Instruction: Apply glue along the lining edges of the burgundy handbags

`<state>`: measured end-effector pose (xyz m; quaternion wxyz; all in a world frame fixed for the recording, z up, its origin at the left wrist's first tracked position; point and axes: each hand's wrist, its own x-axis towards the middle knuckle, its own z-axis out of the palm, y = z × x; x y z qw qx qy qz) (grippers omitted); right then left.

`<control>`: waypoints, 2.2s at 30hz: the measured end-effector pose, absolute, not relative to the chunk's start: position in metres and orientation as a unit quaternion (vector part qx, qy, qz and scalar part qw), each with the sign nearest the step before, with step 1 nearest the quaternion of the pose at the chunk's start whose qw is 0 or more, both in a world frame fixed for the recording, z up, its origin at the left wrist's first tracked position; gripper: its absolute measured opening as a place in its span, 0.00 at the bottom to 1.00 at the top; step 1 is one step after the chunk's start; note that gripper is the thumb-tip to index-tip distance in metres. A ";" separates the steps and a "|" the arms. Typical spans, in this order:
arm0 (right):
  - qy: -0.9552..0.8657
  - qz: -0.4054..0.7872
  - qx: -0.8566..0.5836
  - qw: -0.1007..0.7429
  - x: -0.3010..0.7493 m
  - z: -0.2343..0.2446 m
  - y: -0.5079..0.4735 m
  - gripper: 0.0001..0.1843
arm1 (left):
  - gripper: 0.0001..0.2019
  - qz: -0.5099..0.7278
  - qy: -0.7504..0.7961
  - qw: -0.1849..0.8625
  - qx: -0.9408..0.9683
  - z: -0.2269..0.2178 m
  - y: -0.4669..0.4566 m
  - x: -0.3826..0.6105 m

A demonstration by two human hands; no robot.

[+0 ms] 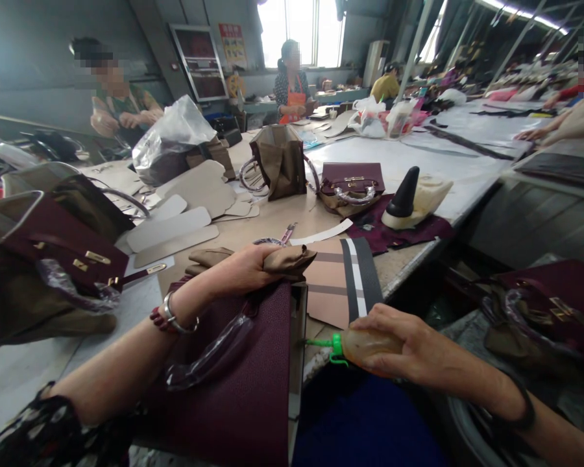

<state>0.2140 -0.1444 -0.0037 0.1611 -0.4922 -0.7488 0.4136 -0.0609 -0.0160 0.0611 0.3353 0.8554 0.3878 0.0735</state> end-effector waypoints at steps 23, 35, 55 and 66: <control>-0.781 0.305 -0.502 0.213 0.202 -0.012 -0.139 0.15 | 0.05 0.146 0.367 0.022 0.918 0.105 -0.052 -0.089; -0.787 0.312 -0.500 0.180 0.191 -0.017 -0.144 0.15 | 0.09 0.148 0.345 -0.026 0.927 0.104 -0.070 -0.099; -0.757 0.350 -0.529 0.158 0.186 -0.012 -0.151 0.17 | 0.09 0.248 0.256 -0.089 0.930 0.093 -0.131 -0.115; -0.741 0.358 -0.545 0.162 0.180 -0.012 -0.156 0.16 | 0.07 0.229 0.240 -0.124 0.935 0.092 -0.127 -0.119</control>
